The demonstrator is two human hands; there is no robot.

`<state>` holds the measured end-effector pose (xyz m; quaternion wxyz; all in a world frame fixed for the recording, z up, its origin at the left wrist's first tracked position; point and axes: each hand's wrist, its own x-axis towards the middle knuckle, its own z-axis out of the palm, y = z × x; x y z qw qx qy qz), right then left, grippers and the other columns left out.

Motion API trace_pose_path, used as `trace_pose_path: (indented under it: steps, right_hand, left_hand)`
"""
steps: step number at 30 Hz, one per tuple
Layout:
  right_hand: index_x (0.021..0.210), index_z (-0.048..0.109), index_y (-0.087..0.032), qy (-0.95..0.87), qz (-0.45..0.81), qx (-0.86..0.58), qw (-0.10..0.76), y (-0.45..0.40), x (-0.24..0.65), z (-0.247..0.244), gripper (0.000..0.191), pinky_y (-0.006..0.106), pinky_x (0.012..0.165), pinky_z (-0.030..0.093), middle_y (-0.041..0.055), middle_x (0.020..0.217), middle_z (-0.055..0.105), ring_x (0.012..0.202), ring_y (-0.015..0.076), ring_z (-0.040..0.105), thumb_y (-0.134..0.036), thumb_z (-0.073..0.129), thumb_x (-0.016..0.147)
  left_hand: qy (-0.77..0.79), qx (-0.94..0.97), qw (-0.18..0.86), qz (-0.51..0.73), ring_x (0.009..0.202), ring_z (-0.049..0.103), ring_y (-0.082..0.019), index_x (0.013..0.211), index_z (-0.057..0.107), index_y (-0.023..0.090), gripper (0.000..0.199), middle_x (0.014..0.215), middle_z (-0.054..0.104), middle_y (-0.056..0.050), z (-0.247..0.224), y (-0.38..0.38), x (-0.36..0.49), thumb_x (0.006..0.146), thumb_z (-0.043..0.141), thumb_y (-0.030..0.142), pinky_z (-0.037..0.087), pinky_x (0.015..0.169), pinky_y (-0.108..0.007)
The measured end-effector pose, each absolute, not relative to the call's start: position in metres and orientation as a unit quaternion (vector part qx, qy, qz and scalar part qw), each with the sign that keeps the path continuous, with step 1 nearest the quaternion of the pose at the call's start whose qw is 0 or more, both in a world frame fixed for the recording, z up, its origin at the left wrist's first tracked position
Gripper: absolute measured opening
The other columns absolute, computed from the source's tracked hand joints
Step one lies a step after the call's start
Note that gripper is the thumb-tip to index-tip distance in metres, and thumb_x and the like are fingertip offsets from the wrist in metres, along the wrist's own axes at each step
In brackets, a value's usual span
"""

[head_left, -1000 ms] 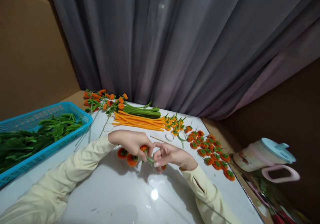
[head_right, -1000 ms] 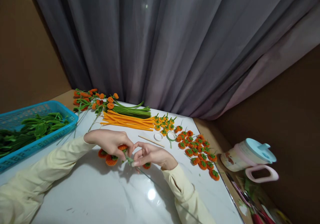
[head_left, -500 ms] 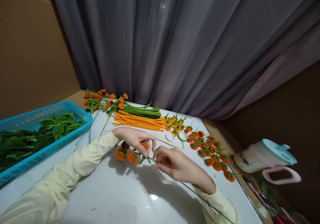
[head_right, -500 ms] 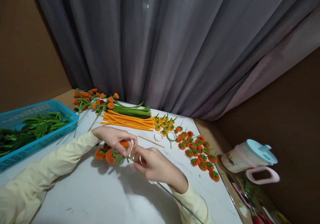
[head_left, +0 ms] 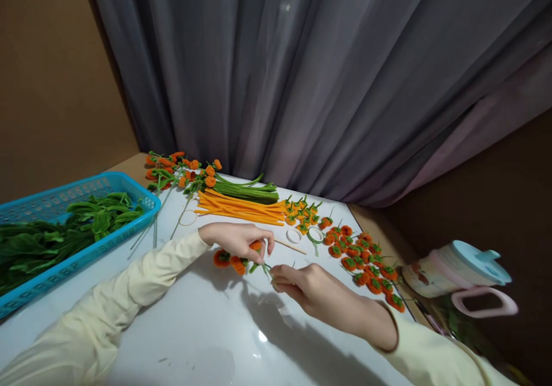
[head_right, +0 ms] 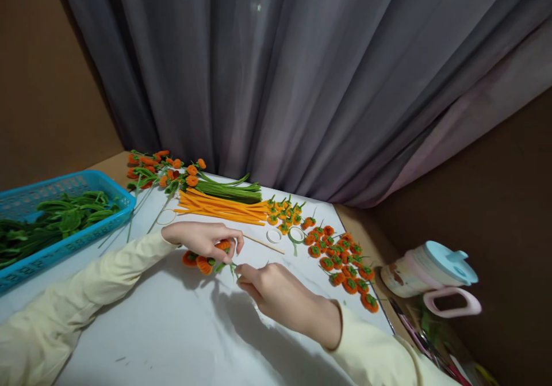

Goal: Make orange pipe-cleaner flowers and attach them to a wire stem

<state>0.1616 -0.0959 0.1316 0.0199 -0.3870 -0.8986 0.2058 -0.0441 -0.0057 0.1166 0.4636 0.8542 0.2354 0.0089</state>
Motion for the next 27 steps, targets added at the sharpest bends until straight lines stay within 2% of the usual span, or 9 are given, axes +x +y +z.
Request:
trace_pose_path:
  steps: [4, 7, 11, 16, 19, 22, 24, 27]
  right_hand:
    - [0.088, 0.056, -0.016, -0.864, 0.244, -0.44, 0.003, -0.096, 0.165, 0.135, 0.017, 0.02, 0.049, 0.038, 0.0017, 0.06, 0.06, 0.05, 0.0122, 0.056, -0.008, 0.042, 0.087]
    - [0.093, 0.053, -0.016, -0.836, 0.304, -0.447, 0.096, -0.096, 0.168, 0.131, 0.016, 0.019, 0.051, 0.043, 0.0021, 0.067, 0.066, 0.053, 0.0115, 0.059, -0.007, 0.042, 0.085]
    - [0.095, 0.049, -0.018, -0.784, 0.356, -0.449, 0.239, -0.103, 0.161, 0.113, 0.008, 0.022, 0.059, 0.05, 0.0035, 0.074, 0.069, 0.062, 0.0138, 0.065, -0.02, 0.045, 0.088]
    - [0.095, 0.048, -0.02, -0.731, 0.36, -0.472, 0.336, -0.114, 0.144, 0.074, 0.011, 0.023, 0.06, 0.053, 0.0056, 0.081, 0.071, 0.072, 0.017, 0.069, -0.028, 0.046, 0.088]
    - [0.095, 0.049, -0.02, -0.713, 0.355, -0.48, 0.369, -0.111, 0.142, 0.057, 0.011, 0.024, 0.064, 0.054, 0.0048, 0.082, 0.071, 0.076, 0.0173, 0.069, -0.027, 0.045, 0.088]
    - [0.095, 0.053, -0.019, -0.712, 0.316, -0.486, 0.396, -0.102, 0.148, 0.051, 0.013, 0.025, 0.067, 0.055, 0.0037, 0.077, 0.07, 0.071, 0.0177, 0.069, -0.025, 0.044, 0.087]
    - [0.094, 0.057, -0.019, -0.71, 0.3, -0.489, 0.408, -0.097, 0.153, 0.049, 0.016, 0.026, 0.065, 0.056, 0.004, 0.076, 0.07, 0.067, 0.0181, 0.069, -0.025, 0.044, 0.086]
    - [0.092, 0.063, -0.018, -0.704, 0.291, -0.496, 0.417, -0.093, 0.157, 0.046, 0.02, 0.025, 0.059, 0.056, 0.0057, 0.085, 0.07, 0.066, 0.0186, 0.069, -0.024, 0.045, 0.085]
  left_hand:
    - [0.272, 0.847, 0.455, 0.049, 0.067, 0.051, -0.011, 0.097, 0.052, 0.018, 0.017, 0.079, 0.058, 0.001, 0.116, -0.006, -0.043, 0.081, 0.053, 0.024, 0.037, 0.059, -0.019]
    - [0.262, 0.837, 0.477, 0.059, 0.067, 0.049, -0.011, 0.099, 0.052, 0.018, 0.019, 0.079, 0.057, 0.002, 0.116, -0.004, -0.044, 0.081, 0.053, 0.025, 0.037, 0.06, -0.019]
    - [0.303, 0.805, 0.503, 0.087, 0.067, 0.048, -0.011, 0.099, 0.052, 0.017, 0.023, 0.079, 0.056, 0.002, 0.116, -0.002, -0.043, 0.079, 0.055, 0.027, 0.036, 0.06, -0.019]
    - [0.342, 0.763, 0.532, 0.134, 0.065, 0.048, -0.011, 0.094, 0.057, 0.016, 0.028, 0.077, 0.057, 0.002, 0.116, 0.0, -0.043, 0.073, 0.063, 0.033, 0.034, 0.058, -0.02]
    - [0.337, 0.734, 0.574, 0.137, 0.061, 0.046, -0.011, 0.093, 0.058, 0.016, 0.029, 0.071, 0.058, 0.001, 0.117, -0.001, -0.042, 0.072, 0.064, 0.034, 0.031, 0.055, -0.02]
    - [0.327, 0.704, 0.619, 0.12, 0.059, 0.046, -0.011, 0.094, 0.057, 0.016, 0.029, 0.064, 0.058, 0.002, 0.119, -0.002, -0.042, 0.072, 0.063, 0.034, 0.029, 0.052, -0.02]
    - [0.321, 0.691, 0.639, 0.111, 0.06, 0.048, -0.011, 0.094, 0.056, 0.016, 0.03, 0.063, 0.058, 0.002, 0.119, -0.002, -0.041, 0.072, 0.063, 0.034, 0.028, 0.052, -0.02]
    - [0.304, 0.686, 0.655, 0.09, 0.06, 0.047, -0.011, 0.097, 0.055, 0.017, 0.033, 0.066, 0.058, 0.002, 0.115, -0.001, -0.042, 0.07, 0.065, 0.033, 0.029, 0.053, -0.021]
